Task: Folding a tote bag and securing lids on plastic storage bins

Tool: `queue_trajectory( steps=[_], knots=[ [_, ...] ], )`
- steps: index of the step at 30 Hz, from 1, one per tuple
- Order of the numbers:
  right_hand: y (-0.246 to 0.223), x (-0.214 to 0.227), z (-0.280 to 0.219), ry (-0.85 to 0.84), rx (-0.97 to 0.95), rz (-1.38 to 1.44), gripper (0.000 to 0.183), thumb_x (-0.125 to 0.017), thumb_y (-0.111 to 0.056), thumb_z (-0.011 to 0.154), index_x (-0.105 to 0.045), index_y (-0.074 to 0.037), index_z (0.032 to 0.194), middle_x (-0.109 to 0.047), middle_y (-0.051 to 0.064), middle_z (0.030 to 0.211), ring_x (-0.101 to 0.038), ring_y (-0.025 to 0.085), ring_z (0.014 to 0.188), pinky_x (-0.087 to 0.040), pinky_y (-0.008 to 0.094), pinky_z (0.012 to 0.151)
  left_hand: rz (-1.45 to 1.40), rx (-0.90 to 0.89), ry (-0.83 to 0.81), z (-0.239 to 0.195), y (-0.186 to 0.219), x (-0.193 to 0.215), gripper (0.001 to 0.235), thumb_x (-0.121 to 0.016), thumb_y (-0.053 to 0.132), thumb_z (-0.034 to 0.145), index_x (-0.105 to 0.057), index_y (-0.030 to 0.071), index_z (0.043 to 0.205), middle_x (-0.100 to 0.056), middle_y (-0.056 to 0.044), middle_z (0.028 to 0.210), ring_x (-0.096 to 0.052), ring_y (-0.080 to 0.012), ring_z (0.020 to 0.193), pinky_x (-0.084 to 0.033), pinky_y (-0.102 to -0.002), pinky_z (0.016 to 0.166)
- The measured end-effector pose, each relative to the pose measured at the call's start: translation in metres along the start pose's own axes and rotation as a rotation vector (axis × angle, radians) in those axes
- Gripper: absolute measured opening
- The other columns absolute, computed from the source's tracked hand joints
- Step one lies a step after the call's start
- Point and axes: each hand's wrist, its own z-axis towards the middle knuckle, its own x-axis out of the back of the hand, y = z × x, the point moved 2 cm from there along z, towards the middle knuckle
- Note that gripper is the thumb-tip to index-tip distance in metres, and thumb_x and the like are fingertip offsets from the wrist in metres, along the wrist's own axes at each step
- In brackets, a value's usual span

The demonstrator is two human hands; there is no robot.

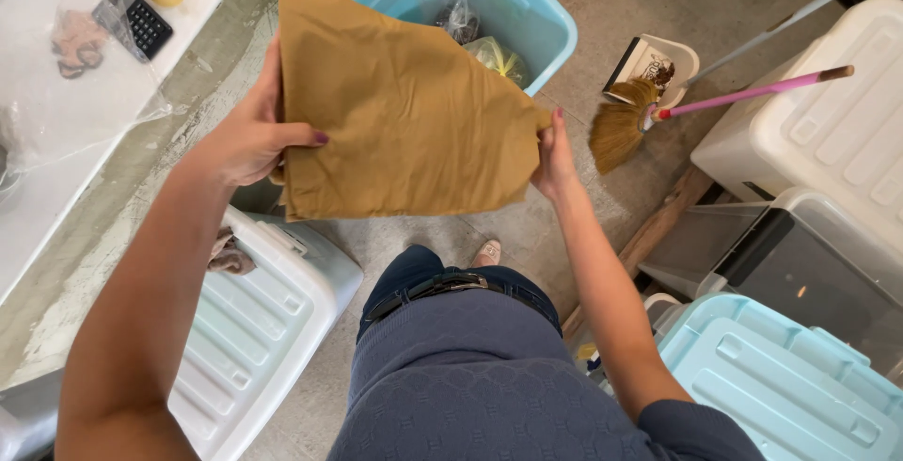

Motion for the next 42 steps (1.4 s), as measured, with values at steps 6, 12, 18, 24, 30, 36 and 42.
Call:
queue_trajectory(
  steps=[6,12,18,24,30,36,42],
  knots=[
    [-0.023,-0.012,-0.001,0.082,0.342,-0.103,0.028,-0.081,-0.033,0.085,-0.068,-0.011,0.095,-0.073,0.007,0.09,-0.071,0.016,0.079,-0.061,0.028,0.072,-0.072,-0.001,0.065,-0.014,-0.01,0.029,0.111,-0.049,-0.02,0.085,0.0,0.045,0.16,-0.019,0.001,0.173,-0.045,-0.0229,0.14,-0.049,-0.038,0.099],
    [-0.03,-0.01,-0.001,-0.021,0.179,-0.126,0.079,-0.056,-0.076,0.075,-0.055,-0.025,0.136,-0.062,0.004,0.125,-0.061,0.021,0.107,-0.051,0.037,0.092,-0.308,0.032,0.335,-0.007,-0.063,0.075,0.116,-0.06,-0.011,0.09,0.013,0.045,0.16,-0.019,-0.023,0.172,-0.073,-0.0293,0.12,-0.064,-0.035,0.078],
    [-0.014,0.011,0.004,-0.417,0.359,-0.395,0.092,-0.061,-0.082,0.084,-0.036,-0.029,0.155,-0.051,0.012,0.147,-0.054,0.031,0.132,-0.045,0.056,0.11,-0.359,0.045,0.412,-0.01,-0.093,0.084,0.065,-0.053,-0.005,0.096,-0.052,0.028,0.152,-0.067,-0.026,0.132,-0.074,-0.0359,0.112,-0.066,-0.05,0.09],
    [-0.02,-0.003,0.021,-0.18,0.545,-0.659,0.04,-0.076,0.001,0.082,-0.068,-0.015,0.118,-0.073,-0.001,0.092,-0.069,0.007,0.086,-0.06,0.024,0.081,-0.398,0.055,0.464,-0.008,-0.109,0.086,0.057,-0.052,-0.01,0.093,-0.059,0.012,0.145,-0.067,-0.029,0.127,-0.073,-0.0383,0.109,-0.064,-0.052,0.092],
    [0.01,0.013,0.055,-0.071,0.387,-0.221,0.027,-0.074,0.014,0.076,-0.076,-0.006,0.094,-0.076,0.009,0.086,-0.074,0.017,0.072,-0.066,0.033,0.064,-0.458,0.091,0.521,-0.018,-0.106,0.077,0.056,-0.055,-0.009,0.088,-0.057,0.002,0.143,-0.067,-0.029,0.127,-0.073,-0.0368,0.109,-0.062,-0.055,0.092],
    [0.027,0.033,0.089,0.039,0.458,-0.158,0.021,-0.074,0.011,0.076,-0.073,-0.009,0.082,-0.072,0.008,0.077,-0.073,0.019,0.069,-0.063,0.031,0.063,-0.421,0.113,0.5,-0.016,-0.121,0.06,0.088,-0.078,-0.015,0.073,-0.045,0.006,0.152,-0.066,-0.026,0.13,-0.074,-0.041,0.107,-0.062,-0.056,0.088],
    [0.036,0.039,0.105,0.114,0.586,-0.543,0.023,-0.073,0.007,0.079,-0.077,-0.012,0.09,-0.071,0.0,0.082,-0.064,0.01,0.081,-0.055,0.026,0.076,-0.447,0.156,0.523,0.0,-0.202,0.091,0.092,-0.076,-0.018,0.073,-0.041,0.009,0.154,-0.063,-0.024,0.138,-0.071,-0.0386,0.116,-0.06,-0.056,0.094]
  ],
)
